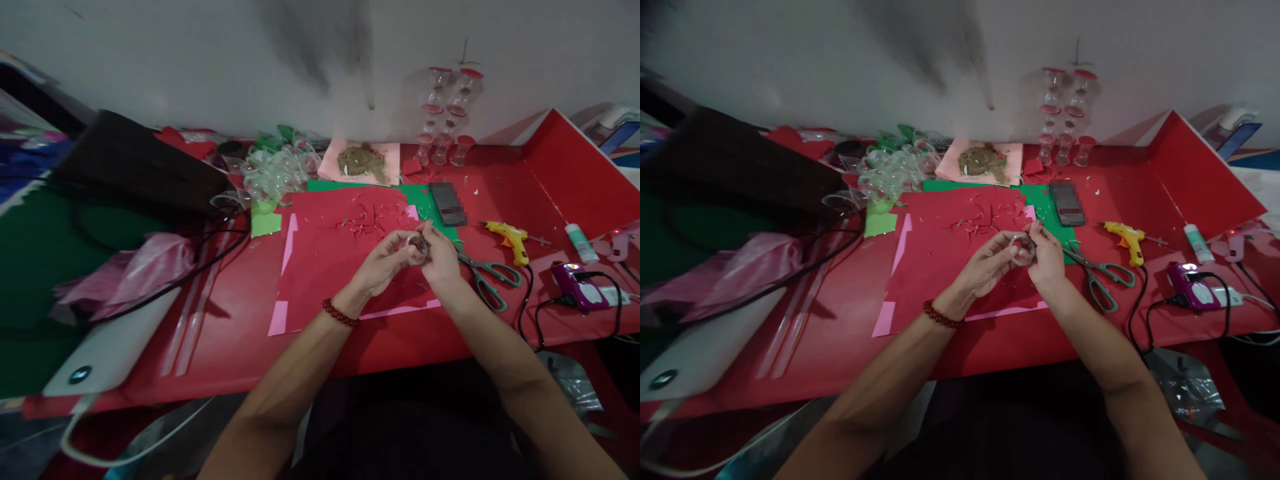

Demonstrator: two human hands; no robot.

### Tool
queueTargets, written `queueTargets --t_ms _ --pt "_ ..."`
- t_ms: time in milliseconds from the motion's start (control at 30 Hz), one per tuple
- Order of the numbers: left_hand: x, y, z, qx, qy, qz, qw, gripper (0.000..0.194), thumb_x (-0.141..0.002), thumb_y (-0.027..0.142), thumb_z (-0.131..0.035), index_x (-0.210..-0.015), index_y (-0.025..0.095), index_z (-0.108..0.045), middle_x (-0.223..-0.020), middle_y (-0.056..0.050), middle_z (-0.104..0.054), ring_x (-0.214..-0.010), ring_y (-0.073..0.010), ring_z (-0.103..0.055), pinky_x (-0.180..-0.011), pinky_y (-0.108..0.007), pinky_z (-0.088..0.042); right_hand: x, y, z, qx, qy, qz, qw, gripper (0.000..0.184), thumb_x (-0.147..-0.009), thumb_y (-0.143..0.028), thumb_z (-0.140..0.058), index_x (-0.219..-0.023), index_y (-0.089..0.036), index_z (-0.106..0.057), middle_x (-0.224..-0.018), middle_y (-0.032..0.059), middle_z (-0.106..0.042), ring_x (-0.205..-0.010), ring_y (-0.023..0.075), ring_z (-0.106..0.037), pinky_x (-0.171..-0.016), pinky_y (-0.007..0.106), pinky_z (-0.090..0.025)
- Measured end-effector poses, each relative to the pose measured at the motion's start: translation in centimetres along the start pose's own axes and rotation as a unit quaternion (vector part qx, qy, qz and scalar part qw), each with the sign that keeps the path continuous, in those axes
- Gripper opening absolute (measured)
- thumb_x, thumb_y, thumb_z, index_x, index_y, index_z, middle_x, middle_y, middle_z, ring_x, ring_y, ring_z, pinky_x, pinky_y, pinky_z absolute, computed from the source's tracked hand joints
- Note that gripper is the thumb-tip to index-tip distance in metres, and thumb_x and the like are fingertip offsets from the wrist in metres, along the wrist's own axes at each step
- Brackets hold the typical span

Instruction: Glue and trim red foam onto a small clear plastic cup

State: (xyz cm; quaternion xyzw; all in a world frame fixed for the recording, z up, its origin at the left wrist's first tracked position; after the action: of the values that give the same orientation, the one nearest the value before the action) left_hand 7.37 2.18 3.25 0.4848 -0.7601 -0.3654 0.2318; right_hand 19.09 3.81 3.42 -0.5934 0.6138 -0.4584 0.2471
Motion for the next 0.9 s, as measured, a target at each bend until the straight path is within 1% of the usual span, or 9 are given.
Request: queueTargets --t_ms 100,167,267,333,467,567,733,833,900 --pt "0.1 0.6 0.0 -0.002 -0.008 -0.023 1.0 0.051 -0.07 0.037 -0.098 -0.109 0.019 -0.07 -0.105 -0.003 -0.074 -0.094 -0.0143 -0.072 -0.094 -0.031 -0.055 -0.6 -0.2 0.5 0.008 0.013 0.044 0.999 0.046 -0.07 -0.059 -0.09 -0.076 -0.022 -0.062 -0.071 -0.0046 -0.064 -0.059 0.01 -0.056 -0.054 0.023 -0.048" --pt "0.2 1.0 0.1 -0.005 -0.002 -0.026 1.0 0.051 -0.068 0.035 -0.099 -0.107 0.019 -0.07 -0.107 -0.004 -0.075 -0.096 -0.0161 -0.073 -0.094 -0.032 -0.056 -0.8 -0.9 0.7 0.071 0.013 0.117 0.99 0.042 -0.074 -0.06 -0.084 -0.082 -0.023 -0.066 -0.076 -0.0025 -0.067 -0.066 0.0125 -0.06 -0.063 0.026 -0.052" --pt "0.2 1.6 0.6 -0.003 0.018 -0.018 1.0 0.047 -0.067 0.032 -0.098 -0.103 0.019 -0.07 -0.109 -0.005 -0.075 -0.095 -0.0177 -0.074 -0.091 -0.032 -0.058 -1.0 -2.3 1.0 0.177 0.012 0.231 0.957 0.032 -0.08 -0.052 -0.077 -0.094 -0.024 -0.073 -0.081 0.0003 -0.072 -0.076 0.0164 -0.064 -0.076 0.031 -0.054" --pt "0.2 2.1 1.2 0.01 0.032 -0.013 0.999 0.042 -0.068 0.029 -0.096 -0.1 0.019 -0.071 -0.107 -0.004 -0.075 -0.09 -0.0169 -0.074 -0.088 -0.032 -0.059 -1.2 -2.7 1.0 0.23 -0.005 0.264 0.937 0.027 -0.081 -0.048 -0.075 -0.095 -0.024 -0.075 -0.083 0.0016 -0.074 -0.078 0.0182 -0.065 -0.08 0.034 -0.054" --pt "0.2 3.7 2.5 0.023 0.047 0.003 0.999 0.033 -0.07 0.025 -0.091 -0.096 0.017 -0.072 -0.1 -0.005 -0.075 -0.083 -0.0159 -0.073 -0.082 -0.03 -0.06 -1.5 -2.0 0.5 0.325 -0.064 0.251 0.91 0.025 -0.085 -0.047 -0.068 -0.085 -0.023 -0.074 -0.08 0.0029 -0.074 -0.074 0.0188 -0.065 -0.076 0.033 -0.052" --pt "0.4 4.8 3.3 0.011 0.053 0.012 0.998 0.027 -0.072 0.025 -0.087 -0.094 0.017 -0.073 -0.095 -0.006 -0.075 -0.076 -0.0162 -0.071 -0.072 -0.028 -0.06 -1.3 -1.2 -0.1 0.397 -0.11 0.253 0.875 0.024 -0.093 -0.041 -0.058 -0.081 -0.024 -0.069 -0.071 0.0019 -0.069 -0.065 0.0175 -0.061 -0.069 0.03 -0.048" --pt "0.3 5.2 4.2 -0.01 0.044 0.037 0.998 0.026 -0.076 0.029 -0.084 -0.094 0.012 -0.076 -0.091 -0.009 -0.075 -0.074 -0.0169 -0.071 -0.069 -0.027 -0.061 -1.4 -0.4 -0.2 0.485 -0.134 0.26 0.824 0.029 -0.096 -0.036 -0.059 -0.07 -0.025 -0.062 -0.062 0.0009 -0.064 -0.058 0.0183 -0.058 -0.066 0.03 -0.045" --pt "0.2 5.0 4.4 -0.009 0.044 0.044 0.998 0.025 -0.076 0.028 -0.084 -0.094 0.011 -0.076 -0.092 -0.009 -0.075 -0.075 -0.017 -0.072 -0.07 -0.028 -0.061 -1.8 0.0 -0.1 0.464 -0.146 0.252 0.836 0.013 -0.089 -0.022 -0.06 -0.085 -0.023 -0.072 -0.08 0.0032 -0.076 -0.075 0.0204 -0.07 -0.075 0.031 -0.051" --pt "0.2 5.0 4.5 -0.006 0.045 0.051 0.998 0.024 -0.077 0.026 -0.084 -0.094 0.012 -0.076 -0.093 -0.008 -0.075 -0.076 -0.0175 -0.073 -0.071 -0.029 -0.062 -2.0 0.2 0.0 0.439 -0.14 0.246 0.853 0.023 -0.085 -0.015 -0.059 -0.098 -0.023 -0.076 -0.094 0.0046 -0.08 -0.088 0.0212 -0.074 -0.084 0.033 -0.054"
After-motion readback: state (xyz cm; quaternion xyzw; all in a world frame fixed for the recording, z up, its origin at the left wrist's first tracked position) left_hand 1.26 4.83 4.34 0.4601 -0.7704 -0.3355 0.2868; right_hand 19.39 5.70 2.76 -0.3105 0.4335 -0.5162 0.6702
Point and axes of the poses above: each hand's wrist, its own x-axis away from the middle knuckle, its own z-axis out of the back of the hand, y = z × x, the point moved 4 cm from there along -x, towards the middle knuckle
